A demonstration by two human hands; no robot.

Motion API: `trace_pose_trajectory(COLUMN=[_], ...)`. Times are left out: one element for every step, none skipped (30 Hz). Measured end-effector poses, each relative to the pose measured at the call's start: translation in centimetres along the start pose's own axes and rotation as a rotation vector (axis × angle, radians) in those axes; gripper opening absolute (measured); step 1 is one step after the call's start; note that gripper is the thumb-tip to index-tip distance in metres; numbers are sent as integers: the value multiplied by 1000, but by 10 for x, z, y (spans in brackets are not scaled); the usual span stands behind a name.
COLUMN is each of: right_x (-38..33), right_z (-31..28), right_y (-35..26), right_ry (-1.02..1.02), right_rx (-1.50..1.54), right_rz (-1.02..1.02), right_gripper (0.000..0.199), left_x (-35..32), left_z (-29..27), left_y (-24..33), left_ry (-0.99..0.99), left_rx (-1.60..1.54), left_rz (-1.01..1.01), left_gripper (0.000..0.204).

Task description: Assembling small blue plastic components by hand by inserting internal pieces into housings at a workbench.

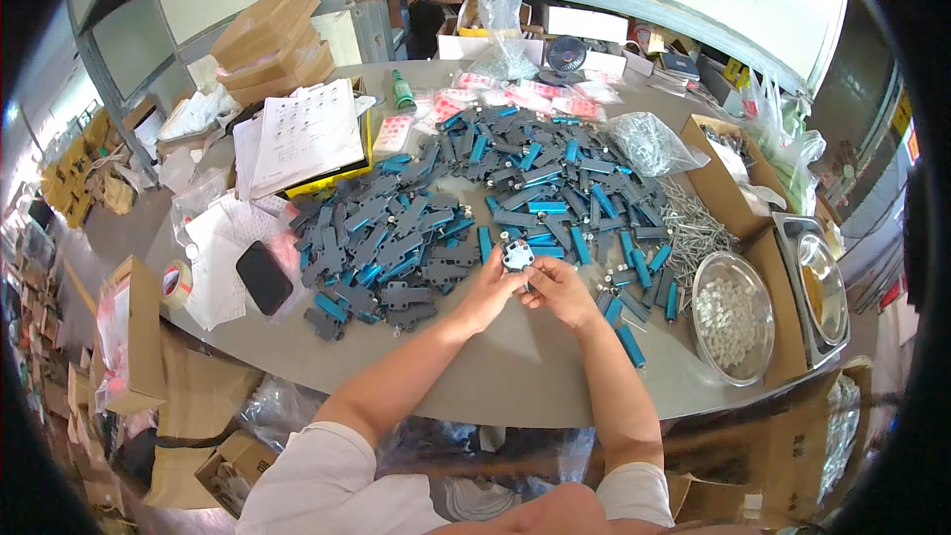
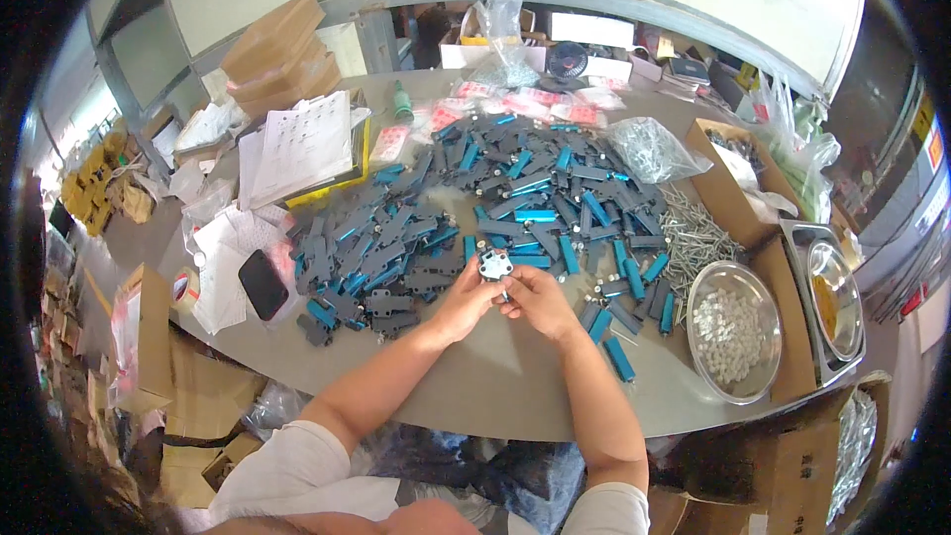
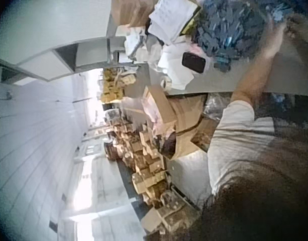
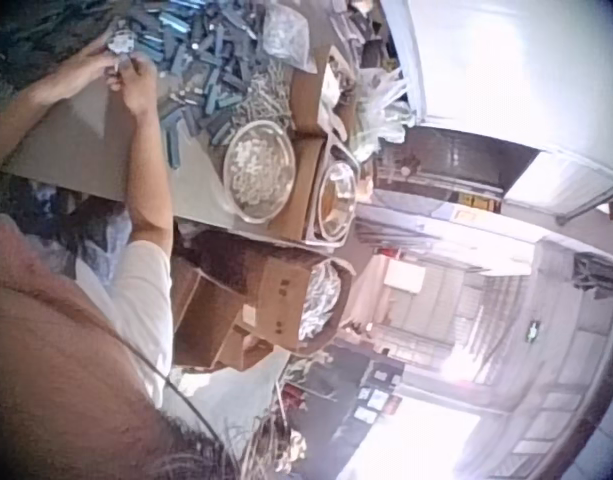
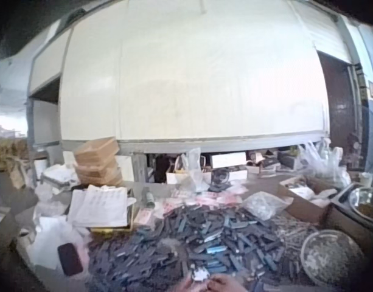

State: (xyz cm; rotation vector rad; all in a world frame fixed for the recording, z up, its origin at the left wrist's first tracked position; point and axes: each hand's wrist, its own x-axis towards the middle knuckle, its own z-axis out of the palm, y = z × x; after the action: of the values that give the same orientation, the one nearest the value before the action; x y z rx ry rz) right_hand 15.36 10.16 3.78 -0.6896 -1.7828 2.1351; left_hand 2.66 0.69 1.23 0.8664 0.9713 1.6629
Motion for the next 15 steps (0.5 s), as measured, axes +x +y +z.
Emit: trace_pose_trajectory(right_x=[0, 0, 0, -1, -2, -2, -2, -2, -3, -3, -3, -4, -4, -4, -6], right_z=[-1, -1, -1, 0, 0, 1, 1, 2, 3, 6, 8, 9, 10, 12, 14], right_y=[2, 3, 3, 1, 0, -1, -2, -3, -4, -5, -6, -5, -3, -2, -2], right_ry=[-2, -3, -4, 7, 19, 17, 29, 40, 41, 79, 117, 118, 193, 268, 323], right_rx=[16, 33, 31, 13, -6, -7, -48, -89, -89, -141, -193, -193, -283, -372, -513], right_rz=[-11, -23, -21, -29, -37, -36, -35, -34, -33, -34, -35, -35, -74, -114, -166], right_gripper=[16, 16, 16, 16, 16, 16, 16, 16, 16, 17, 19, 19, 23, 27, 33], left_x=[1, 1, 0, 0, 0, 0, 0, 0, 1, 1, 2, 2, 2, 2, 2], left_z=[1, 2, 3, 3, 3, 2, 2, 2, 2, 2, 0, -2, -3, -4, -2], left_y=[0, 0, 0, 0, -2, -4, -6, -8, -10, -11, -13, -13, -13, -13, -8], left_ry=[-4, -2, 1, 4, 5, 32, 59, 60, 83, 106, 106, 116, 127, 127, 120], left_rx=[-31, -35, -9, 17, 15, 29, 43, 42, -1, -44, -44, 5, 55, 54, 42], left_rz=[-3, -3, -30, -56, -56, -46, -36, -35, -22, -9, -9, -12, -14, -14, 21], left_gripper=[35, 35, 34, 35, 35, 34, 34, 34, 33, 33, 33, 33, 32, 32, 33])
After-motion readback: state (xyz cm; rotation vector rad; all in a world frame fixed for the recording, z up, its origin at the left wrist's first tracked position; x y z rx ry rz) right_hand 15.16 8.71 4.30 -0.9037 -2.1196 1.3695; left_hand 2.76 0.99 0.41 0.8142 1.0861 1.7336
